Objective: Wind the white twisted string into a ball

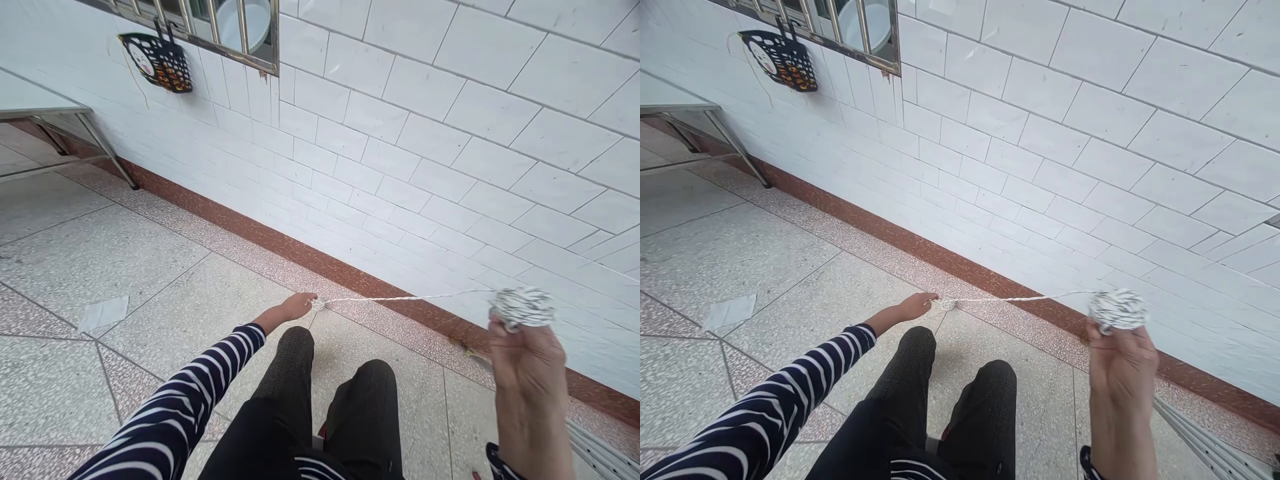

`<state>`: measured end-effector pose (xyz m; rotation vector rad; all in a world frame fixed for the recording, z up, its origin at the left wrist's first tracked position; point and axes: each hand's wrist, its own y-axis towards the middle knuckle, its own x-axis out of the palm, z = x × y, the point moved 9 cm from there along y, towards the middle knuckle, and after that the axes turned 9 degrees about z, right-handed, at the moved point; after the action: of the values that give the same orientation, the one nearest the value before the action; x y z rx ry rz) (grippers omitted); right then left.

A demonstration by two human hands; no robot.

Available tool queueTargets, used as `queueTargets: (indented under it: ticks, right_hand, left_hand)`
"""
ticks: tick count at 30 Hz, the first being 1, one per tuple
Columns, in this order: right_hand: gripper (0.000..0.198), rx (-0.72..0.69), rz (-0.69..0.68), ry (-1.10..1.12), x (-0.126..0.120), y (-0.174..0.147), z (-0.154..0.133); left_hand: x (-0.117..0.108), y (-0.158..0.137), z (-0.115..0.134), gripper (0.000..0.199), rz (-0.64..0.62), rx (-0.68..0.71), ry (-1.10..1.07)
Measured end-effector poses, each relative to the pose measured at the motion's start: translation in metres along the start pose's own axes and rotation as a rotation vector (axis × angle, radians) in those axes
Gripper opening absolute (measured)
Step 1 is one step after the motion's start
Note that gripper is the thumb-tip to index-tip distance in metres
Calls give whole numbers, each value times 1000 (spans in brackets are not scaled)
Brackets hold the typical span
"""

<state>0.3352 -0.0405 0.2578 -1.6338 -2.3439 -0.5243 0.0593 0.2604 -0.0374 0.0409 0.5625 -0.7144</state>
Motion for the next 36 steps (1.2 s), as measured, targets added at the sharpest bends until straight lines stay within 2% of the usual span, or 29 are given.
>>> queueTargets:
  ticks: [3,6,9,12,13,15,18,21,24,27,29,31,34,36]
  right_hand:
    - [35,256,-107,-68,34,-28,47]
    - [41,464,-269,-151,63,-56,93]
    - [40,544,-407,-206,82,-72,118]
    - [39,512,-490,-289,92,-77,124]
    - [41,482,-502,-319,93,-76,124]
    - [43,419,-486,-365,89,-69,123]
    - [42,334,-365,-381,70,-49,125]
    - [42,220,-245,-395,49,-25,129]
    - [46,86,-180,-476,32,-6,132]
    - [42,-62,-159,-638,19,4,137]
    - [32,-146,-198,-748,14,2,146]
    - [25,-191,-296,-818,12,-9,161]
    - [29,-202,-490,-846,12,-44,187]
    - [32,-191,-595,-833,12,-74,199]
  left_hand:
    - [14,1,33,50,3,50,20]
    - [34,-6,95,49,-42,181,-150]
    - [48,-23,161,44,-132,301,-525]
    - [60,-39,198,34,-221,346,-680]
    - [63,-42,202,30,-225,355,-666]
    - [66,-48,201,35,-199,363,-593]
    - [73,-55,185,39,-193,364,-440]
    - [88,-65,162,35,-256,340,-301]
    - [104,-79,141,34,-331,297,-193]
    - [110,-97,134,34,-378,338,-42]
    - [105,-108,144,35,-352,454,90]
    - [93,-115,163,35,-261,616,232]
    - [75,-115,195,33,-103,832,423]
    - [69,-108,209,32,-51,913,498]
